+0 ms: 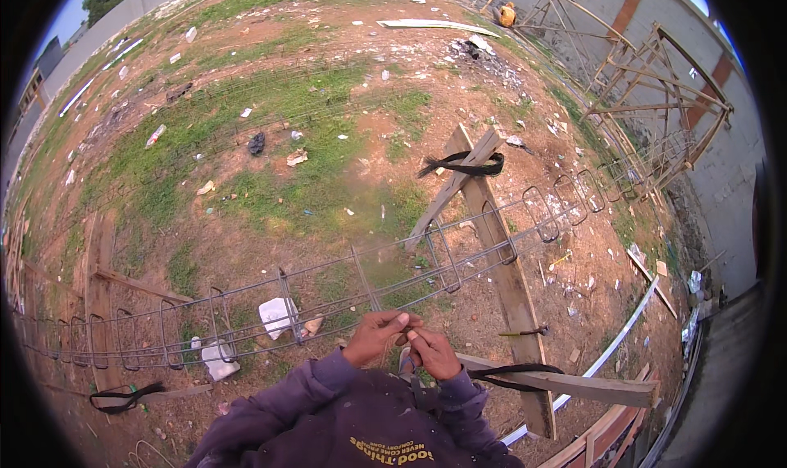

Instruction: The person assembles a rebar cage by tying intersecting steel bars with wire using pliers. They repeatedly bend and twist wire ties to secure the joints, occasionally repositioning the cage on the ground.

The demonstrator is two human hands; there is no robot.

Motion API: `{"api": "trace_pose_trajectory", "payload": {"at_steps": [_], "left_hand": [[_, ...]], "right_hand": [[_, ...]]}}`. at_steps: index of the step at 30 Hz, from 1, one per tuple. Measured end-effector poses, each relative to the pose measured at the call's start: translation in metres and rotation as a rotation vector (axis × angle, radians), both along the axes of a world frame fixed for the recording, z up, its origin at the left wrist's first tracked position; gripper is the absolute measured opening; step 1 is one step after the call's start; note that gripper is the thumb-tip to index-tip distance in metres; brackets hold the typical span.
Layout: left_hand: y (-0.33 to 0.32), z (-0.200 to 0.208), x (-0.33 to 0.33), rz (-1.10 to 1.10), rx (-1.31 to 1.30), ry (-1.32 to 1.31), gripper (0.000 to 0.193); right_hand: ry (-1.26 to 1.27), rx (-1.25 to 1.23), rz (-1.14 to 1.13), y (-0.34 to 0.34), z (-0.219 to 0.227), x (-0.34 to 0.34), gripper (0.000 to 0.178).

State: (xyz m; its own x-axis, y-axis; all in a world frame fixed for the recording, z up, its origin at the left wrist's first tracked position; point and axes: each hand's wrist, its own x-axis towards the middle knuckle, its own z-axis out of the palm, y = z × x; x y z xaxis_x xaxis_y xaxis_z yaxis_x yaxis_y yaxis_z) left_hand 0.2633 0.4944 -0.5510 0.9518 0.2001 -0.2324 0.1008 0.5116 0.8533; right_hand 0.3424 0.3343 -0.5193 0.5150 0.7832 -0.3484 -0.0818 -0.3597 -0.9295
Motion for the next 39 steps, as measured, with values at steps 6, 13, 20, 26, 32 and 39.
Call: {"api": "trace_pose_trajectory", "payload": {"at_steps": [6, 13, 20, 26, 32, 39], "left_hand": [[0.079, 0.048, 0.000, 0.535, -0.536, -0.389, 0.026], [0.117, 0.048, -0.009, 0.654, -0.358, -0.537, 0.028], [0.114, 0.053, 0.018, 0.532, -0.493, -0.820, 0.024], [0.110, 0.063, 0.026, 0.522, -0.433, -0.905, 0.024], [0.103, 0.070, 0.028, 0.570, -0.364, -0.899, 0.023], [0.083, 0.078, 0.041, 0.604, -0.310, -0.800, 0.023]], "right_hand": [[0.297, 0.042, 0.381, -0.033, -0.005, 0.011, 0.034], [0.582, 0.446, 0.014, -0.093, -0.025, 0.020, 0.036], [0.756, 0.509, 0.178, -0.132, -0.046, 0.045, 0.053], [0.697, 0.398, 0.116, -0.138, -0.027, 0.051, 0.044], [0.375, 0.228, 0.147, -0.140, 0.015, 0.064, 0.032], [-0.165, 0.372, 0.497, -0.148, -0.002, 0.079, 0.028]]}}
